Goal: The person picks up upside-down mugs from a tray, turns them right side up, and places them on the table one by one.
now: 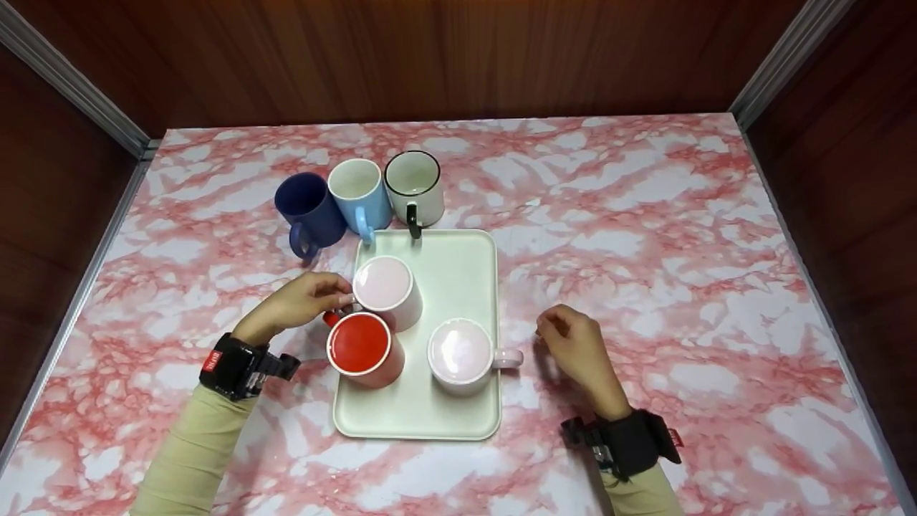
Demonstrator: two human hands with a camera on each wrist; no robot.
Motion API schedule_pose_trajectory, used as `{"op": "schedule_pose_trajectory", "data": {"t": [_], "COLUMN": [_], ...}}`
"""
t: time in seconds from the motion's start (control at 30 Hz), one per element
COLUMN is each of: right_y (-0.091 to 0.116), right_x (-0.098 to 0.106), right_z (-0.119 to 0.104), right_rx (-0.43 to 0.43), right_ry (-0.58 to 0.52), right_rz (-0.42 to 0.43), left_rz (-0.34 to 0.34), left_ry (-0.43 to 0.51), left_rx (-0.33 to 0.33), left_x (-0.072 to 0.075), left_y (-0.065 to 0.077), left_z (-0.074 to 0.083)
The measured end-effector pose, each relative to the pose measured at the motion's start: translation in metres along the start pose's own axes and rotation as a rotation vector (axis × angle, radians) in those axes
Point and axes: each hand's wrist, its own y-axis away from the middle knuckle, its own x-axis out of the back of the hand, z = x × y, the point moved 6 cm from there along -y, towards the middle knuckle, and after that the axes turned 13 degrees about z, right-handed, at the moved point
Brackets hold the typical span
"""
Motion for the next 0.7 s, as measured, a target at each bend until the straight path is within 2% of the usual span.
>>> {"op": "schedule_pose_trajectory", "data": {"t": [0.1, 0.27, 0.4, 0.53, 0.7], "right_y": [0.001, 0.004, 0.005, 0.006, 0.008], "right_x": [0.002, 0.007, 0.013, 0.019, 0.028], "right_z": [-0.002, -0.005, -0.005, -0.004, 0.001], "right_rx": [0.078, 0.200, 0.291, 0.313, 0.285], "right_ry": [0.081, 0.143, 0.183, 0.224, 0.258], "right_rz": [0.019, 0.055, 0.109, 0.142, 0.153], "left_rz": [-0.008, -0.046, -0.071, -0.063, -0.031], "left_ry": [0.026, 0.082, 0.100, 0.079, 0.032], "left_rx": [0.013, 0.066, 0.076, 0.050, 0.000], "left_x": [-0.002, -0.004, -0.005, -0.004, -0.002], "left_y": [-0.001, -0.001, -0.002, -0.002, -0.001], "left_z": [0.000, -0.004, -0.008, -0.008, -0.006]}}
